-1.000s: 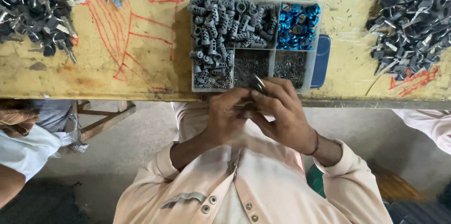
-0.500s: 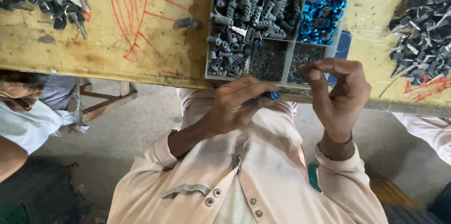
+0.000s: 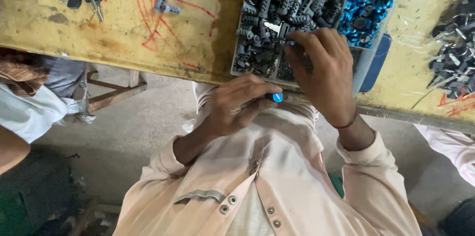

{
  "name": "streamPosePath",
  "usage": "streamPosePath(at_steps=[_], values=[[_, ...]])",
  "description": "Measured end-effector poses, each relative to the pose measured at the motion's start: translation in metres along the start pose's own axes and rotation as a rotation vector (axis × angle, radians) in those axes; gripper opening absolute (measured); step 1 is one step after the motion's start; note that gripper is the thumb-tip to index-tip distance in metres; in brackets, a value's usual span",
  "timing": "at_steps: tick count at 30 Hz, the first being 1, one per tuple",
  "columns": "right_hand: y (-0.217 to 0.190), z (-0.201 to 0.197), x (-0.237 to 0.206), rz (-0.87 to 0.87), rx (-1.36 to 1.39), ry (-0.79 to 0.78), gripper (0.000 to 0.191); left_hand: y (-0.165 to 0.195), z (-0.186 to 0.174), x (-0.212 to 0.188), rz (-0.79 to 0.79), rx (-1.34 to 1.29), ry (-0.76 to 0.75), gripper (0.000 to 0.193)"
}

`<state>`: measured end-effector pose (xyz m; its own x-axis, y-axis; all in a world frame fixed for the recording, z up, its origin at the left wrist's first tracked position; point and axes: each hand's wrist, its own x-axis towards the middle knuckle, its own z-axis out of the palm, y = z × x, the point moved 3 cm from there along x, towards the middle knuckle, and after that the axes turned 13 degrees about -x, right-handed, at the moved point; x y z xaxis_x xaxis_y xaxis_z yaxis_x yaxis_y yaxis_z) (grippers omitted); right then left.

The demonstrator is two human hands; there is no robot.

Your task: The person sits at a workbench and repeatedly assembles small hardware parts, picking tiny metal pieces from a compartment box and pressing them into gray plastic anchor bodies by hand, then setting the finished assemblies aside on the bench.

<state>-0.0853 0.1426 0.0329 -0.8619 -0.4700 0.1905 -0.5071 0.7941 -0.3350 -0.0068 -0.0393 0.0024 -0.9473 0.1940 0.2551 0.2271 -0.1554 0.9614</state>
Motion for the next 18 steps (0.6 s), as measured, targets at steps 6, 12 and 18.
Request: streamPosePath(at_steps=[6, 12, 18], values=[[-0.009, 0.020, 0.014, -0.009, -0.124, 0.089, 0.027, 0.000, -0.016, -0.002, 0.043, 0.147, 0.048, 0.031], [0.004, 0.012, 0.000, 0.026, -0.021, 0.096, 0.017, -0.002, -0.098, 0.001, 0.101, 0.379, 0.594, 0.031], [0.030, -0.021, -0.017, 0.469, 1.044, 0.265, 0.002, -0.002, -0.084, -0.015, -0.093, 0.043, 0.401, 0.024]])
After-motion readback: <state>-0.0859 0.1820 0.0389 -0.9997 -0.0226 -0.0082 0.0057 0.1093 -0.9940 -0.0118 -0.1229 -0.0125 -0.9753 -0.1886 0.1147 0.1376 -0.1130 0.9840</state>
